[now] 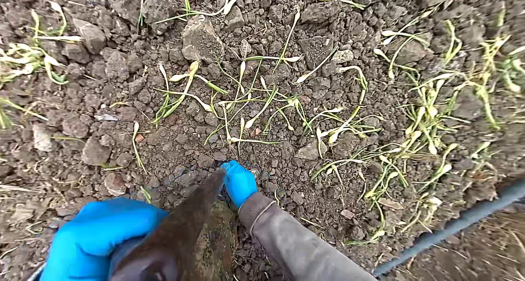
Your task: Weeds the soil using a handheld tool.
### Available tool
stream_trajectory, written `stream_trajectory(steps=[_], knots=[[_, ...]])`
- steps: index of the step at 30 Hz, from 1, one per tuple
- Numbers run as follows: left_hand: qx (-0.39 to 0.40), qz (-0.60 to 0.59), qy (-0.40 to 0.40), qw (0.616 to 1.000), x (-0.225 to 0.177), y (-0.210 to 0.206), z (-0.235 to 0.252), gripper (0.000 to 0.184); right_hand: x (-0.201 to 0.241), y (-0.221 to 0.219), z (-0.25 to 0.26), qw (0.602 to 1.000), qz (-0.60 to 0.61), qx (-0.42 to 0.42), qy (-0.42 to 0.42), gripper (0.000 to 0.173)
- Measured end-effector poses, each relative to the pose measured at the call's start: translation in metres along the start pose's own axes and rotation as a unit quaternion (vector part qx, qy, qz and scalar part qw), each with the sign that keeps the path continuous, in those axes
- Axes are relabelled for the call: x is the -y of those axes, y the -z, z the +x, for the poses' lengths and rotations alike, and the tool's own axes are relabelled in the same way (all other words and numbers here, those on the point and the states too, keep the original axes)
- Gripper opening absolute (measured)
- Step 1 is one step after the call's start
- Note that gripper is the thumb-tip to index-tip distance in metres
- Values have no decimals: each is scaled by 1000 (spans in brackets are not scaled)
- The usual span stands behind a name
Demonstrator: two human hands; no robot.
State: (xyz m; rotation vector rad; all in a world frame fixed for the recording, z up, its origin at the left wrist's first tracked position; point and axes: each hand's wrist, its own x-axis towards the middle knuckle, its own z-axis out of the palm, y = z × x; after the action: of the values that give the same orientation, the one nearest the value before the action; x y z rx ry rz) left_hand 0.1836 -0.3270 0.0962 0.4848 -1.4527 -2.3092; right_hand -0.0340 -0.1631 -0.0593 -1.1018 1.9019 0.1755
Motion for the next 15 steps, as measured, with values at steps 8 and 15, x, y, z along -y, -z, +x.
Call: stream_trajectory(steps=[8,15], knots=[[-150,94,166,970,128,-38,6,63,-15,-6,-5,987,16,-148,54,14],[-210,109,-1,972,38,-20,-18,50,-16,-20,6,986,-46,-132,95,32]])
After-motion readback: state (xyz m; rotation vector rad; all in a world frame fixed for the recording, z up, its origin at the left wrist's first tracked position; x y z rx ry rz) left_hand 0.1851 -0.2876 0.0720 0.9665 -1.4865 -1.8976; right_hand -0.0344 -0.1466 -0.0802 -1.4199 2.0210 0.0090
